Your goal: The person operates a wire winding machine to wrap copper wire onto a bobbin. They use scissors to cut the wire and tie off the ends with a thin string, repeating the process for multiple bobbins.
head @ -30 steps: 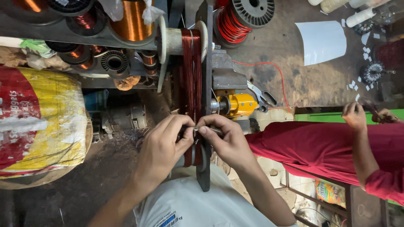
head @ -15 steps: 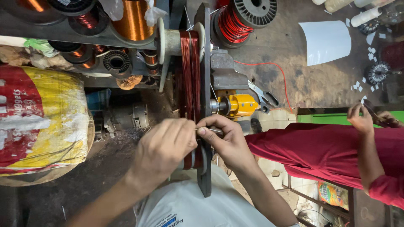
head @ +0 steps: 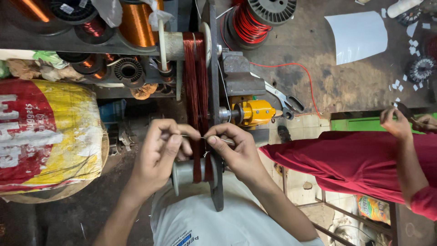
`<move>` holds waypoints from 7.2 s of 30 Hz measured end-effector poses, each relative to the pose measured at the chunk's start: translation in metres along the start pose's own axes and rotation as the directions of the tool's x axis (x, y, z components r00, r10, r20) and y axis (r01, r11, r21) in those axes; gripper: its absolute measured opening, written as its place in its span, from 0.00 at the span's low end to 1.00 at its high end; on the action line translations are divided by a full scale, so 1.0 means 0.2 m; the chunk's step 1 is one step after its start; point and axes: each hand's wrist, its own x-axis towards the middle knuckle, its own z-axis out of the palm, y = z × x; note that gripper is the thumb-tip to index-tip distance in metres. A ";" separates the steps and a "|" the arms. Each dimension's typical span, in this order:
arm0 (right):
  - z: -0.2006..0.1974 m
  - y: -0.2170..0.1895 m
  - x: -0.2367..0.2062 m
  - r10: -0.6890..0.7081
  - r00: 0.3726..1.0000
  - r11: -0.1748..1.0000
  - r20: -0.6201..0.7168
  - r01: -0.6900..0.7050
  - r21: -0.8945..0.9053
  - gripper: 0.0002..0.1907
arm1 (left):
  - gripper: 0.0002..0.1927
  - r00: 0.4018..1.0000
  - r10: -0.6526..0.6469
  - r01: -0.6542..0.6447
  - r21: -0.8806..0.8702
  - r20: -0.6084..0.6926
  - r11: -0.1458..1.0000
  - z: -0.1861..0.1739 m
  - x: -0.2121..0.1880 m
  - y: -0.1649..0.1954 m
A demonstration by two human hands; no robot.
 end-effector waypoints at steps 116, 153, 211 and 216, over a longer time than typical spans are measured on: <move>-1.52 0.76 0.10 -0.466 0.875 0.542 -0.132 0.164 -0.824 0.34 | 0.13 0.906 0.193 -0.013 0.429 -0.378 0.903 0.17 0.00 -0.22; -0.90 -0.01 0.26 -0.764 0.636 0.516 -0.110 0.500 -0.695 0.11 | 0.14 0.945 0.270 -0.104 0.611 -0.185 0.784 0.18 -0.18 -0.28; -1.02 0.29 0.39 -0.672 0.576 0.727 -0.465 0.633 -0.267 0.10 | 0.12 0.975 0.196 -0.078 0.662 -0.106 0.746 0.21 -0.15 -0.17; -1.46 0.74 0.50 -0.500 0.755 0.821 -0.425 0.255 -0.512 0.09 | 0.11 0.973 0.150 0.003 0.661 -0.175 0.750 0.25 -0.15 -0.17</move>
